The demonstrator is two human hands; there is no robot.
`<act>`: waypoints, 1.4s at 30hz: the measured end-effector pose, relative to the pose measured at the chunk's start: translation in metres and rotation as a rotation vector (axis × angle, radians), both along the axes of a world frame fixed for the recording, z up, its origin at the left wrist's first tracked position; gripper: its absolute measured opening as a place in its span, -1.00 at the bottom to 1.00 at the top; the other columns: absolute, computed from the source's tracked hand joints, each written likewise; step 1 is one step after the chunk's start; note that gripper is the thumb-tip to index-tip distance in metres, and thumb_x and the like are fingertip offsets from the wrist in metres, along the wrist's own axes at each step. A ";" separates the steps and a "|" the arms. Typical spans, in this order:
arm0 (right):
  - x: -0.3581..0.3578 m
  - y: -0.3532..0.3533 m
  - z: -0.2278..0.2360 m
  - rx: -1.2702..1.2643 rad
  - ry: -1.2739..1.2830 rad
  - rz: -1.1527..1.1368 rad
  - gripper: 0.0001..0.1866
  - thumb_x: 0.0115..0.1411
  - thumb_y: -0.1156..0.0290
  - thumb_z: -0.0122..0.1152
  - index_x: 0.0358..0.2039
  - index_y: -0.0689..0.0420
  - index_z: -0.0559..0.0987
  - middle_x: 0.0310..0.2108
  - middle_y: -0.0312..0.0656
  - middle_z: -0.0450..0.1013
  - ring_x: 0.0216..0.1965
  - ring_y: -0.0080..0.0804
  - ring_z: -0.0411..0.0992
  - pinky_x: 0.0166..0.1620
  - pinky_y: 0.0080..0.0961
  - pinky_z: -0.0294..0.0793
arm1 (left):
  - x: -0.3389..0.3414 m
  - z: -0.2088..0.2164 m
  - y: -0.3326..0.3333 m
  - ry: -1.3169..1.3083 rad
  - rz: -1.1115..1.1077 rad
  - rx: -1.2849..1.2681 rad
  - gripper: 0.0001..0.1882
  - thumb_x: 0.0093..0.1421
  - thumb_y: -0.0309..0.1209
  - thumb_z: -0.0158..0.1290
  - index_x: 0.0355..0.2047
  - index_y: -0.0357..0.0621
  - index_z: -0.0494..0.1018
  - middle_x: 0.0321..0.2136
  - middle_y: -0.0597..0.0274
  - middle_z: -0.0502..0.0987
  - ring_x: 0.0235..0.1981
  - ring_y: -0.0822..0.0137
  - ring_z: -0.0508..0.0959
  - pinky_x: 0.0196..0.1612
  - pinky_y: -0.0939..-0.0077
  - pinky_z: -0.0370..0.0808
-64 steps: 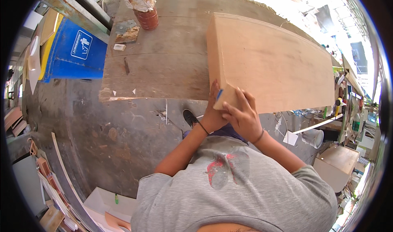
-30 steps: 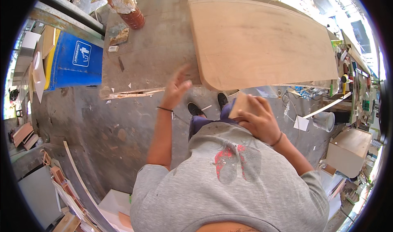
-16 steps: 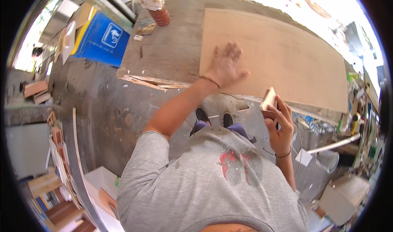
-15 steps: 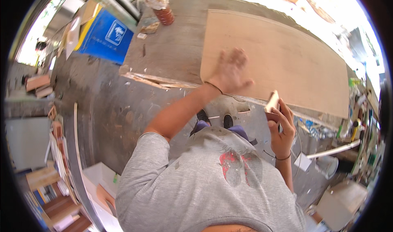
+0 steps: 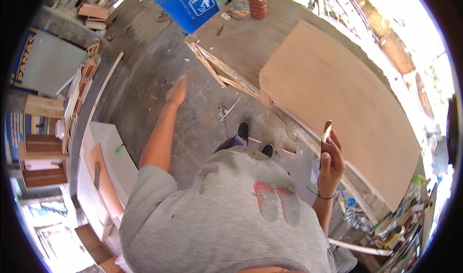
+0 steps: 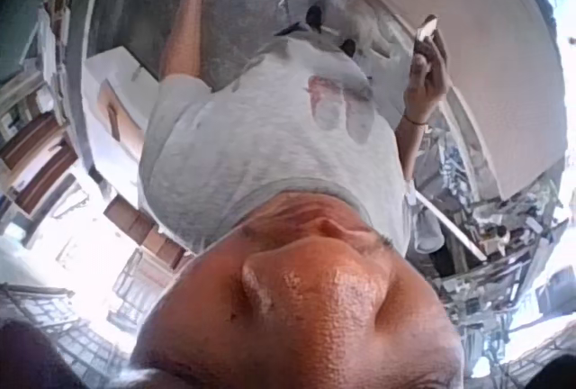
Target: The person cuts a circular piece of sandpaper with scissors, sands the edge of a wooden board, and applies a veneer sheet to the surface of the board by hand using a cloth to press it down.
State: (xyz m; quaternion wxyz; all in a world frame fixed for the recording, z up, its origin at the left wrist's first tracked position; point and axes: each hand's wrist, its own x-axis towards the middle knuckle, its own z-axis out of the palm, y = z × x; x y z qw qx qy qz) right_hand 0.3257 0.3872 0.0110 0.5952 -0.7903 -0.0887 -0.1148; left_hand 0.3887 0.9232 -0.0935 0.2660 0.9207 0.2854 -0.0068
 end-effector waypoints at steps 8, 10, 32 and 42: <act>0.061 0.100 0.013 0.742 0.460 0.427 -0.48 0.36 0.15 -0.15 0.13 0.32 0.30 0.09 -0.09 0.33 0.08 -0.38 0.32 0.08 -0.48 0.30 | -0.352 -0.235 -0.030 0.199 0.764 -0.846 -0.03 0.16 0.39 -0.42 0.19 -0.27 0.21 0.04 0.00 0.42 0.02 0.09 0.42 0.12 0.28 0.27; 0.082 0.138 0.006 0.827 0.565 0.527 -0.45 0.38 0.11 -0.22 0.20 0.28 0.22 0.13 -0.12 0.27 0.09 -0.34 0.31 0.08 -0.37 0.31 | -0.370 -0.227 -0.100 0.319 0.812 -1.046 -0.07 0.18 0.37 -0.40 0.16 -0.25 0.24 0.02 0.04 0.44 0.00 0.12 0.43 0.11 0.30 0.28; 0.311 0.400 -0.183 0.447 0.475 -0.120 -0.65 0.14 0.36 0.06 -0.02 -0.01 0.41 -0.05 -0.18 0.37 -0.04 -0.26 0.36 -0.03 -0.19 0.34 | -0.337 -0.159 0.048 -0.244 1.088 -1.438 -0.10 0.10 0.41 -0.25 0.09 -0.13 0.38 -0.06 0.15 0.50 -0.05 0.31 0.46 0.07 0.40 0.33; 0.364 0.563 -0.102 0.381 0.149 -0.065 -0.76 0.25 0.40 0.06 -0.10 0.17 0.51 -0.23 -0.24 0.47 -0.32 -0.48 0.49 -0.35 -0.61 0.43 | -0.200 -0.114 0.217 -0.143 0.552 -0.898 -0.40 0.30 -0.04 -0.10 0.07 -0.37 0.36 -0.21 0.09 0.56 -0.21 0.35 0.55 -0.06 0.55 0.42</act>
